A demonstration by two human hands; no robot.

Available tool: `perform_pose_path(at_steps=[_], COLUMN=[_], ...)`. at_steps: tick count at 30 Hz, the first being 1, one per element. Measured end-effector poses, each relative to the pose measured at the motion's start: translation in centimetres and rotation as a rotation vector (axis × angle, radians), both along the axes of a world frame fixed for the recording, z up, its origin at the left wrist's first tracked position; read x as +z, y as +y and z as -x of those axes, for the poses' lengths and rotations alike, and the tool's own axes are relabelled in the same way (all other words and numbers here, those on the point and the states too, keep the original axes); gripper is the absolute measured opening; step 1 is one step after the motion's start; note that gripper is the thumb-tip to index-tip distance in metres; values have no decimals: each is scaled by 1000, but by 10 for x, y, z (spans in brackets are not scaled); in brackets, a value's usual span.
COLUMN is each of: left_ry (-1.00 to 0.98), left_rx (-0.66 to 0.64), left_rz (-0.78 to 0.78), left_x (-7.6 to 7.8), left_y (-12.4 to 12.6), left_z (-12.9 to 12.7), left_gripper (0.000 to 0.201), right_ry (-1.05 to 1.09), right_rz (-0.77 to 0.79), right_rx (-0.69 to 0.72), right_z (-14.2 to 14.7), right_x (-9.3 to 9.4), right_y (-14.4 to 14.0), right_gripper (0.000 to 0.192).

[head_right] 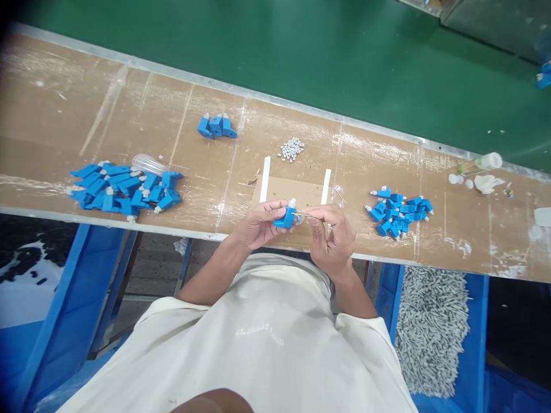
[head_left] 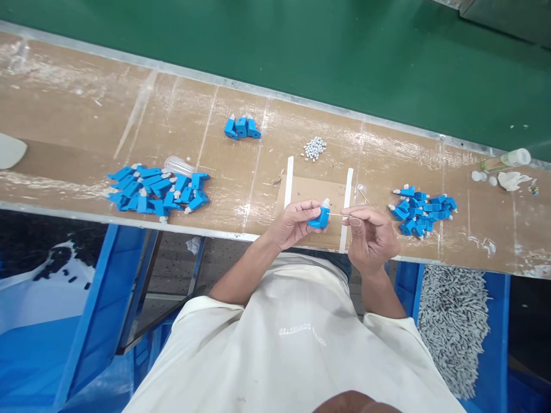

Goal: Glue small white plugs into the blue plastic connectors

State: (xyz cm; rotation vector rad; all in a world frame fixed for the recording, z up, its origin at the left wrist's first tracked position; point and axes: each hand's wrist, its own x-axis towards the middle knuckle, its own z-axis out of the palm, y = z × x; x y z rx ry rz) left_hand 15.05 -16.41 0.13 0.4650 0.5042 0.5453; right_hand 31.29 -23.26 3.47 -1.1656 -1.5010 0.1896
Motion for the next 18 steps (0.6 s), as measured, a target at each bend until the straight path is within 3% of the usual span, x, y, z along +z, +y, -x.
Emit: perform_pose_path(at_steps=[18], left_ry=[-4], left_rx=[6], left_rz=[6], left_x=[-4], left_y=[-1], left_z=[-1], left_gripper=[38], right_ry=[-262], right_rz=[39], right_rx=[-30], right_z=[-5], right_x=[0], right_y=[-3], right_gripper=[12])
